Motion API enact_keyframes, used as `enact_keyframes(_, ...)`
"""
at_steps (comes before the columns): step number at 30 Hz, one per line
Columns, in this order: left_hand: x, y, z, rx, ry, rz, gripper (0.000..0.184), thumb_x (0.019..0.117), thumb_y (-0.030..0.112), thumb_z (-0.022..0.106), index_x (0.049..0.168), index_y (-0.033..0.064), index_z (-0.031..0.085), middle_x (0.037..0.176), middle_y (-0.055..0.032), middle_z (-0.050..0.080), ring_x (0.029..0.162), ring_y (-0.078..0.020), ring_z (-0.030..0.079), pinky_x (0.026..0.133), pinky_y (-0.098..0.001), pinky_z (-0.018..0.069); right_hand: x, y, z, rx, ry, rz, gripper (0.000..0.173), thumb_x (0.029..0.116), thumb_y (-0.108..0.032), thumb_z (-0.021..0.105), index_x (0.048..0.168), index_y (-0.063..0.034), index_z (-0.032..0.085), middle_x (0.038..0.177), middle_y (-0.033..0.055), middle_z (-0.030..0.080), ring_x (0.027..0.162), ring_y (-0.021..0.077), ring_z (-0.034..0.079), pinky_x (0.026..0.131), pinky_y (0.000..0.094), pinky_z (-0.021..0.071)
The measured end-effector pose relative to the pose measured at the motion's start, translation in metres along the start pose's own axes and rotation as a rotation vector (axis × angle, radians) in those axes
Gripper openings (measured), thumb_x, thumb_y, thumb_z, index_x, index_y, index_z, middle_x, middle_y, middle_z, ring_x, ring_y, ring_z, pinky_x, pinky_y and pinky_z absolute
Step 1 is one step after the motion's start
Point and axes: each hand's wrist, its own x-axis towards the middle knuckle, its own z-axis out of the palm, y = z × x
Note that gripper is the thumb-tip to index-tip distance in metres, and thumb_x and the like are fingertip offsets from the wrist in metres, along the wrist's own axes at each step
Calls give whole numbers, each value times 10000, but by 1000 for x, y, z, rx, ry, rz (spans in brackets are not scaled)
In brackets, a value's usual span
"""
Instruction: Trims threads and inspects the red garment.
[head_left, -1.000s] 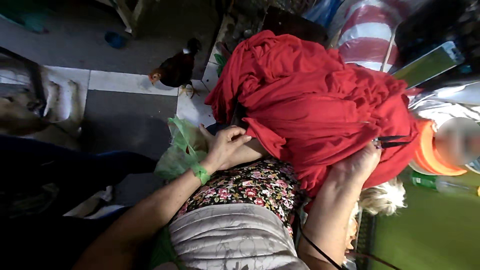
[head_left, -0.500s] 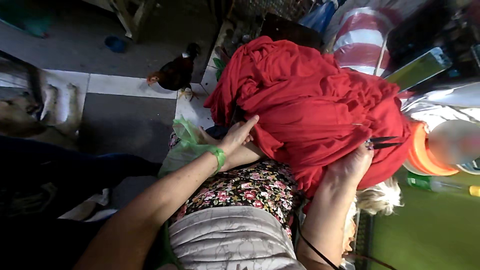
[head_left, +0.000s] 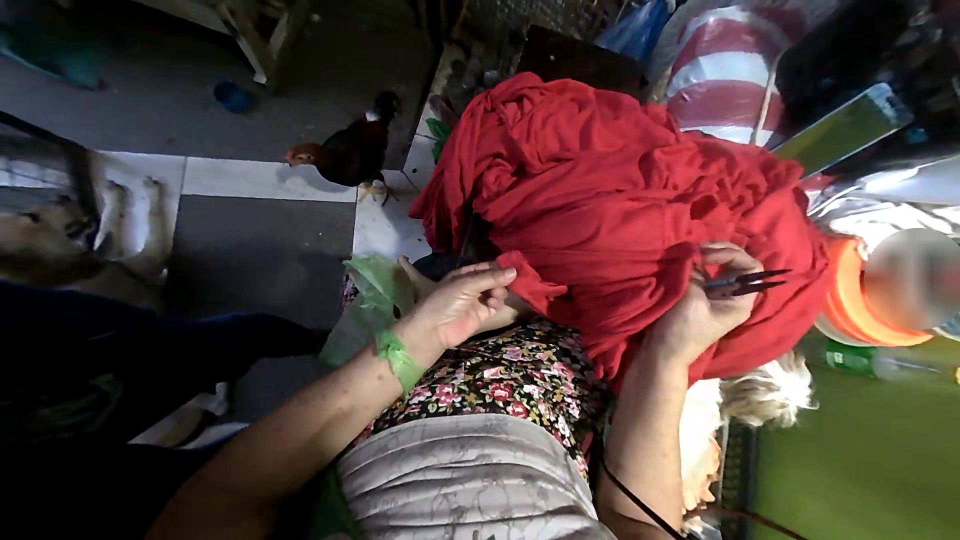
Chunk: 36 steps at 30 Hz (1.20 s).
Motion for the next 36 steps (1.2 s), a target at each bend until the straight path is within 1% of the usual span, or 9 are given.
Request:
enact_keyframes(3,-3,-2,3,-56,-52,-113,186,1030,34,498,894,91,611,673,24,568,553,-20,535,568,-141,491,-3,5,-4,-129,-91,-239,173,913,69,519,974,-61,615,1091,4,653,1114,97,617,951,271,518)
enact_keyframes(7,-5,-7,3,-97,-71,-117,183,1014,26,509,881,82,622,688,4,592,556,-28,553,577,-142,502,-8,-7,-2,-582,-459,-451,108,859,93,574,835,49,670,954,209,705,890,325,707,765,448,581)
enact_keyframes(10,-4,-10,2,-97,-33,-57,172,1020,26,511,892,91,607,699,10,570,564,-29,530,590,-142,493,-16,-20,9,-675,-784,-390,117,777,24,654,886,8,693,945,183,714,711,351,691,555,524,516)
enact_keyframes(13,0,-15,0,-137,13,-42,135,1024,32,519,936,84,607,728,5,579,574,-29,537,591,-142,495,-25,-29,9,-596,-926,-172,307,777,-140,620,1046,0,672,1020,154,691,799,303,685,611,507,517)
enact_keyframes(18,3,-20,-1,-78,116,92,129,1014,25,552,937,70,645,738,10,598,598,-42,543,602,-166,494,-52,-41,17,-217,-730,33,256,944,-139,629,1133,33,607,1175,149,641,1035,139,651,832,292,572)
enact_keyframes(24,3,-21,-4,-144,138,177,168,1040,54,508,938,85,638,733,15,601,589,-35,547,587,-161,494,-78,-41,43,-472,-730,-74,274,923,-146,649,1140,19,665,904,124,718,750,269,701,643,483,559)
enact_keyframes(26,2,-21,-6,-215,113,161,200,1058,65,470,918,96,608,690,25,560,550,-25,512,555,-144,467,-70,-32,38,-497,-710,26,285,925,-133,672,1163,22,650,946,152,710,784,295,699,676,512,563)
enact_keyframes(30,-1,-21,-1,-271,119,118,212,1053,34,466,903,84,607,668,16,556,528,-32,513,540,-153,475,-62,-28,29,-319,-736,239,276,919,-130,684,1164,-4,675,1100,129,691,963,183,677,820,383,564)
enact_keyframes(36,0,-23,2,-264,83,64,202,1063,41,441,930,91,585,688,15,554,528,-27,506,539,-141,471,-69,-24,34,-238,-757,219,228,903,-129,703,1102,-16,700,1142,106,687,1031,161,667,872,362,562)
